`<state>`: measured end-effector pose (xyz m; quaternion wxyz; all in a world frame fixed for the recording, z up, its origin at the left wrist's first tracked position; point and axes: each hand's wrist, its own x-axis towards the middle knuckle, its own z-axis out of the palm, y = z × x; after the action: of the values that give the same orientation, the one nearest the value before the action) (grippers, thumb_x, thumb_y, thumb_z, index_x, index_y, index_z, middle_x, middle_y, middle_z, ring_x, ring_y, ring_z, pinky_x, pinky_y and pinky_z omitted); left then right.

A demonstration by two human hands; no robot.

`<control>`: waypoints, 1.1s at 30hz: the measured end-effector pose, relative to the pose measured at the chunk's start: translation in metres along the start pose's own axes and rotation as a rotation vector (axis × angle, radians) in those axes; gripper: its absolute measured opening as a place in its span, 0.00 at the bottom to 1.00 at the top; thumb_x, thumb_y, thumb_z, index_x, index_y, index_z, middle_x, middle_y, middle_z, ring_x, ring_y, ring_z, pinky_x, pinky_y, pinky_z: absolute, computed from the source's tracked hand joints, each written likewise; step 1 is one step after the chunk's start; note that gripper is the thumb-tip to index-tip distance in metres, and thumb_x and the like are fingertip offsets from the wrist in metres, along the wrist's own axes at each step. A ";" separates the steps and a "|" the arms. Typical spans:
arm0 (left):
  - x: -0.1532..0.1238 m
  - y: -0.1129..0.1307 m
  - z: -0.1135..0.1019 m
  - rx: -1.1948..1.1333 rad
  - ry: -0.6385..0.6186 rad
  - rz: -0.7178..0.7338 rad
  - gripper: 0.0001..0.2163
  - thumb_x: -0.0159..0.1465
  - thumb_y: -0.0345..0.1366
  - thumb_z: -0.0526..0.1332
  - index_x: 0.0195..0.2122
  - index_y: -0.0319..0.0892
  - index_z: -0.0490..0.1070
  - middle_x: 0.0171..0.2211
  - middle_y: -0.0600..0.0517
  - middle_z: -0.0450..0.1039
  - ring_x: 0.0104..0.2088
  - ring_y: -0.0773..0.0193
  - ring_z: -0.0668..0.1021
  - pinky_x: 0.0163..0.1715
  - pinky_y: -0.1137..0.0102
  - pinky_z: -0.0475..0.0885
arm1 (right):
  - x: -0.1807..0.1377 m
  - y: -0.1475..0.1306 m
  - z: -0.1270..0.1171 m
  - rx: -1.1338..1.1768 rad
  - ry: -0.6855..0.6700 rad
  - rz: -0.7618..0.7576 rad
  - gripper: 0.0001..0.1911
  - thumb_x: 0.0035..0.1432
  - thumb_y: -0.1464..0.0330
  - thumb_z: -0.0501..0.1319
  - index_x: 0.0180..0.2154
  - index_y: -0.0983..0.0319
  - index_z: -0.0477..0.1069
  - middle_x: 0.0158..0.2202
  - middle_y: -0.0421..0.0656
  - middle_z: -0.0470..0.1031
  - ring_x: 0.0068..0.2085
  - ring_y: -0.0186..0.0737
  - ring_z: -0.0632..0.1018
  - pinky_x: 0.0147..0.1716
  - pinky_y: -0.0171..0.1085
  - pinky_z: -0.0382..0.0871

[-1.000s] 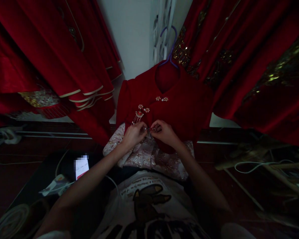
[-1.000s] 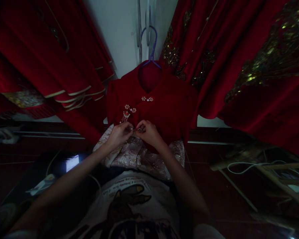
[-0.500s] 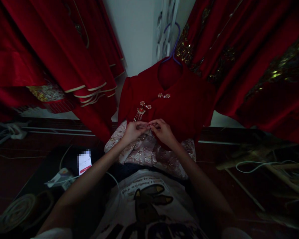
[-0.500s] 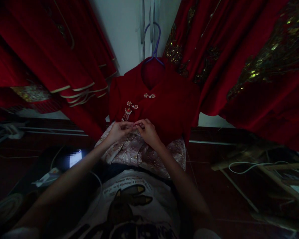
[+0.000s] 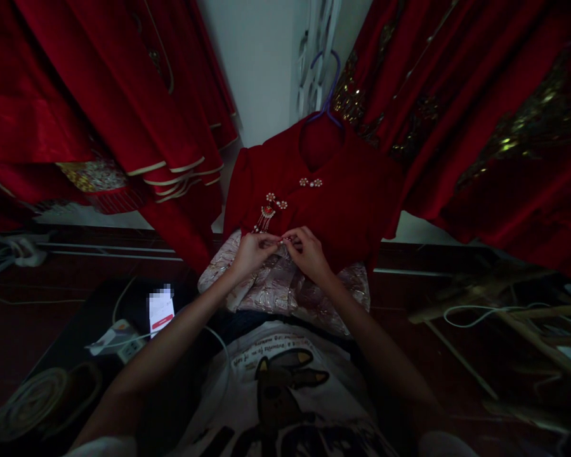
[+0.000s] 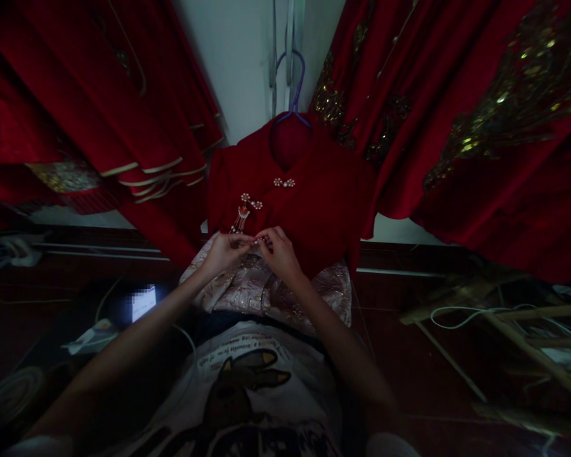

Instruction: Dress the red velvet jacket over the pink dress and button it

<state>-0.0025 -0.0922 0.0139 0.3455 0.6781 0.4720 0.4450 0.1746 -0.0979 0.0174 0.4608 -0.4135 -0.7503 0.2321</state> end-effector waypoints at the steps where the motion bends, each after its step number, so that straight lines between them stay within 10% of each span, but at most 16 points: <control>1: 0.002 0.001 -0.002 0.037 -0.023 0.009 0.09 0.57 0.31 0.63 0.38 0.38 0.80 0.34 0.48 0.82 0.34 0.61 0.82 0.37 0.69 0.77 | 0.001 0.001 0.001 -0.007 -0.007 0.003 0.06 0.63 0.70 0.57 0.39 0.60 0.72 0.41 0.44 0.71 0.36 0.33 0.77 0.39 0.34 0.75; 7: 0.018 0.006 -0.036 0.259 -0.255 0.089 0.15 0.64 0.31 0.56 0.50 0.43 0.76 0.38 0.51 0.81 0.37 0.65 0.81 0.39 0.71 0.75 | 0.015 0.004 -0.025 -0.080 -0.176 0.103 0.12 0.60 0.70 0.60 0.46 0.60 0.70 0.42 0.44 0.76 0.34 0.35 0.79 0.37 0.37 0.76; 11: 0.027 0.013 -0.063 0.258 -0.262 0.065 0.15 0.67 0.34 0.54 0.50 0.43 0.76 0.39 0.50 0.81 0.37 0.66 0.81 0.40 0.71 0.75 | 0.026 -0.006 -0.067 -0.065 -0.060 0.142 0.12 0.60 0.65 0.61 0.46 0.60 0.71 0.44 0.45 0.78 0.35 0.37 0.81 0.37 0.38 0.76; 16: 0.021 0.030 -0.047 0.295 -0.185 0.130 0.11 0.65 0.35 0.58 0.45 0.42 0.77 0.40 0.50 0.79 0.35 0.67 0.79 0.38 0.71 0.73 | 0.029 -0.019 -0.080 0.072 -0.003 0.276 0.15 0.60 0.58 0.60 0.44 0.61 0.71 0.32 0.42 0.79 0.26 0.36 0.80 0.23 0.33 0.74; 21: 0.009 0.028 -0.016 0.396 -0.148 0.163 0.10 0.62 0.31 0.62 0.44 0.42 0.77 0.40 0.49 0.76 0.37 0.65 0.77 0.41 0.68 0.72 | 0.012 -0.011 -0.063 0.024 -0.463 0.530 0.11 0.62 0.61 0.58 0.40 0.61 0.70 0.17 0.37 0.73 0.13 0.34 0.71 0.12 0.31 0.62; 25: 0.006 0.021 -0.011 0.415 -0.153 0.158 0.09 0.62 0.32 0.62 0.44 0.43 0.76 0.41 0.49 0.75 0.40 0.62 0.77 0.42 0.66 0.73 | 0.002 0.003 -0.060 -0.038 -0.769 0.371 0.07 0.56 0.66 0.64 0.38 0.59 0.72 0.23 0.40 0.78 0.20 0.37 0.76 0.19 0.33 0.67; 33: 0.002 0.015 -0.001 0.550 -0.137 0.208 0.09 0.65 0.29 0.59 0.45 0.41 0.72 0.43 0.47 0.75 0.45 0.58 0.76 0.49 0.62 0.71 | 0.015 0.010 -0.029 -0.156 -0.233 0.159 0.10 0.56 0.70 0.62 0.40 0.61 0.64 0.31 0.39 0.72 0.32 0.36 0.75 0.33 0.35 0.67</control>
<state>0.0022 -0.0946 0.0283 0.1326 0.8194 0.4785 0.2864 0.2007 -0.0815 0.0313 0.3171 -0.4763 -0.7794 0.2552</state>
